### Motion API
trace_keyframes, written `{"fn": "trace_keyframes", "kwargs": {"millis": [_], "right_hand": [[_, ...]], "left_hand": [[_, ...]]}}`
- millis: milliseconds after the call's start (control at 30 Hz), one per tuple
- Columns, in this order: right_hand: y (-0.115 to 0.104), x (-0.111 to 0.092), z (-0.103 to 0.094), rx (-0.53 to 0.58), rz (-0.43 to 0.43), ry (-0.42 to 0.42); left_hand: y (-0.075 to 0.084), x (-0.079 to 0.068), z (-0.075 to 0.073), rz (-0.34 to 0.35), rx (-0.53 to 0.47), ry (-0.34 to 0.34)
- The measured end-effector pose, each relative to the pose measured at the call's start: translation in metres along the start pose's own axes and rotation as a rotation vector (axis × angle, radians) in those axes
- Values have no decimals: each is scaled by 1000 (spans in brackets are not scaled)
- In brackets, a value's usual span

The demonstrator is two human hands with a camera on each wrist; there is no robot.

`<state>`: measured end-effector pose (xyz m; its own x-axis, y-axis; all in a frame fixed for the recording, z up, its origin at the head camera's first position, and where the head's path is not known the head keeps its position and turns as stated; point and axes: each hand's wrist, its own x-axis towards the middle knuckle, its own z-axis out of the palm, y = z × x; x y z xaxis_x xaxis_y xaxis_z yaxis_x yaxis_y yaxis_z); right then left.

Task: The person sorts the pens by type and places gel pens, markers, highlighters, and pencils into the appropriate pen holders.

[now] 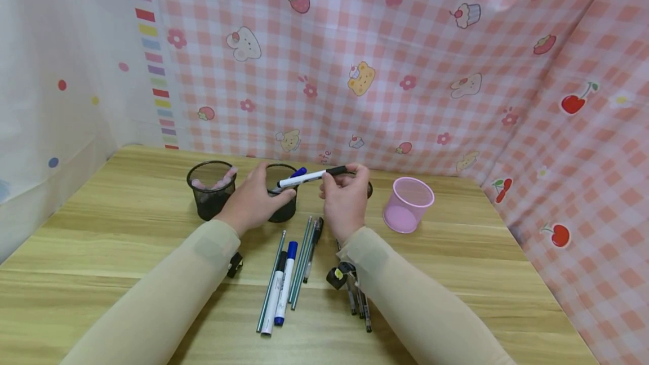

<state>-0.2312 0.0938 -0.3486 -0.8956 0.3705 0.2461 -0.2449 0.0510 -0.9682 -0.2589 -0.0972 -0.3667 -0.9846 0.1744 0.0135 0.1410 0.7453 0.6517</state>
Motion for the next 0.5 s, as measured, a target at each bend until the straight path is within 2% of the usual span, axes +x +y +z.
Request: {"fn": "trace_keyframes", "kwargs": {"millis": [500], "right_hand": [[4,-4,3,-77,-2,-35]], "left_hand": [[0,2,1,1,2,7]]}}
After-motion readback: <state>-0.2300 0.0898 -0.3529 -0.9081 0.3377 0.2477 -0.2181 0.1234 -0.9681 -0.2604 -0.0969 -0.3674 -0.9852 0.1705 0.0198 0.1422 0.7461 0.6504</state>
